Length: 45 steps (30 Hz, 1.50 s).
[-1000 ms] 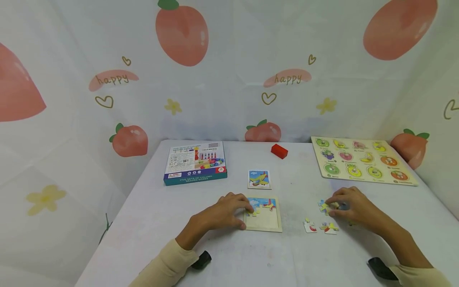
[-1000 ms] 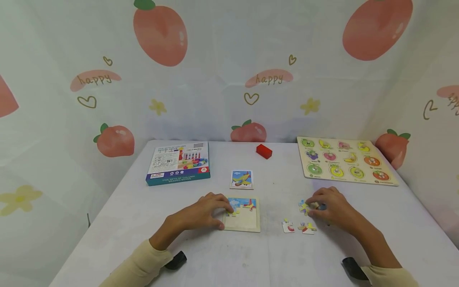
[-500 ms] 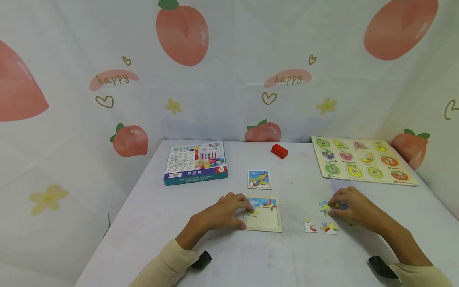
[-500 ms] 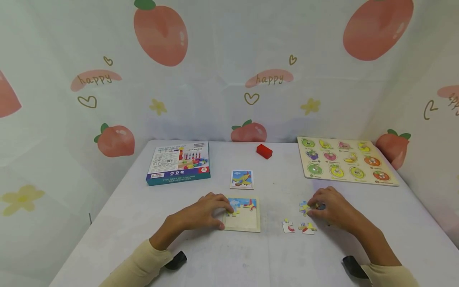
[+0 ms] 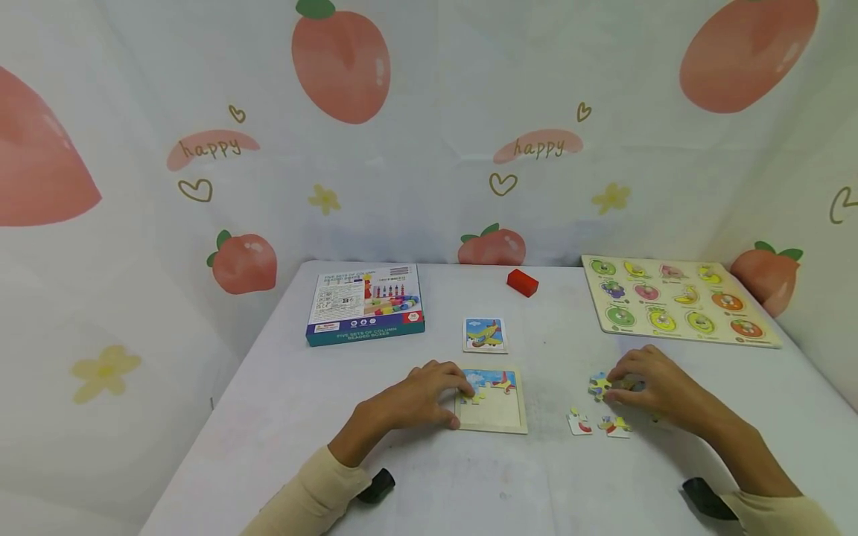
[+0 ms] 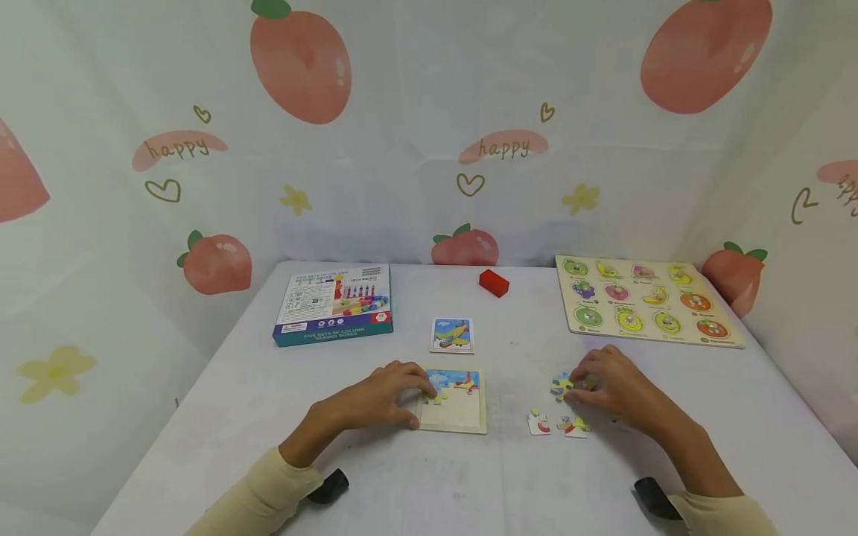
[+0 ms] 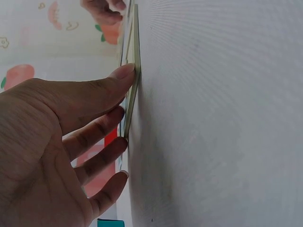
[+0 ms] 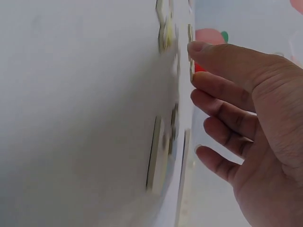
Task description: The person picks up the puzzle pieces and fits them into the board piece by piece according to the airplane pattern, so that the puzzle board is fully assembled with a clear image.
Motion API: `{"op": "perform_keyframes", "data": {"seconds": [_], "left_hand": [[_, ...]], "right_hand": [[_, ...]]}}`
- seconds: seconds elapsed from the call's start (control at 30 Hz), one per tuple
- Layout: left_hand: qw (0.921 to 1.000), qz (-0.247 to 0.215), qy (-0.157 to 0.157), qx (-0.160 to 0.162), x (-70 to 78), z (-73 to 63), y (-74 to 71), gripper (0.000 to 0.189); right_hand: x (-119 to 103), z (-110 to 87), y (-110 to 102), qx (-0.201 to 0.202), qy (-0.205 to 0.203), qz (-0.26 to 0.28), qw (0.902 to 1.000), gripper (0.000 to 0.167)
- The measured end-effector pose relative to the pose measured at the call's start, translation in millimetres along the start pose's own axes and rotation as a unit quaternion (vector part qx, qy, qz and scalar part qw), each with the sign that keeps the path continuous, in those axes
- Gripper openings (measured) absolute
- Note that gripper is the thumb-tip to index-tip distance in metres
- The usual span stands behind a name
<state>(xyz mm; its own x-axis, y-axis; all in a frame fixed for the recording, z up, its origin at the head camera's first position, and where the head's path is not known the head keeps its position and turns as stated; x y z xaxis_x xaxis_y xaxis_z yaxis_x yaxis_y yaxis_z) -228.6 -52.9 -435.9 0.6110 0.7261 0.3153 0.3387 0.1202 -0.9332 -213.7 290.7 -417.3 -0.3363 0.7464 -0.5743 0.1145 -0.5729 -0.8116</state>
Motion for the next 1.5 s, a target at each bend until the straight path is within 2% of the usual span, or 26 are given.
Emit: {"op": "perform_keyframes", "data": {"seconds": [0.17, 0.3, 0.6, 0.87, 1.1, 1.27, 1.5], "left_hand": [[1.0000, -0.003, 0.002, 0.000, -0.2, -0.2, -0.1, 0.043], [1.0000, -0.005, 0.001, 0.000, -0.3, -0.6, -0.2, 0.043], [1.0000, -0.005, 0.002, 0.001, 0.3, -0.9, -1.2, 0.043], [0.9999, -0.011, 0.000, -0.001, -0.1, -1.4, -1.3, 0.043], [0.9999, -0.014, -0.001, -0.002, -0.8, -1.1, -1.0, 0.043], [0.9999, -0.010, 0.003, -0.001, -1.4, -0.4, -0.7, 0.042], [0.9999, -0.014, 0.004, -0.004, -1.8, -0.1, -0.1, 0.042]], "right_hand": [[-14, 5.8, 6, 0.004, -0.022, 0.016, 0.9996, 0.021], [-25, 13.3, 14, -0.008, -0.023, 0.030, 0.9993, 0.020], [-55, 31.7, 36, -0.031, -0.055, 0.019, 0.9978, 0.014], [-80, 43.9, 59, -0.051, -0.125, 0.016, 0.9907, 0.015], [-99, 53.7, 72, -0.057, -0.147, 0.020, 0.9873, 0.017], [-111, 60.1, 80, -0.061, -0.178, 0.016, 0.9820, 0.016], [-119, 69.4, 91, -0.081, -0.170, 0.006, 0.9821, 0.015]]}}
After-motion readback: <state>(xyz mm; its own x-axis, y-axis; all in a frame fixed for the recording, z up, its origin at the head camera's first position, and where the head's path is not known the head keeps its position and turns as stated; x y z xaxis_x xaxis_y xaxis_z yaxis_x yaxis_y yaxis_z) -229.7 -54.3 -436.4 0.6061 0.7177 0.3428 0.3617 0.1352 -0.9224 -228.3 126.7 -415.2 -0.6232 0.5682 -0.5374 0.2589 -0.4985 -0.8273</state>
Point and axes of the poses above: each hand's wrist, its own z-axis towards the middle knuckle, its own y-axis out of the palm, x = y × z, the point moved 7 cm from there along z, towards the middle knuckle, and after that the axes turned 14 degrees about z, right-handed, at the moved point
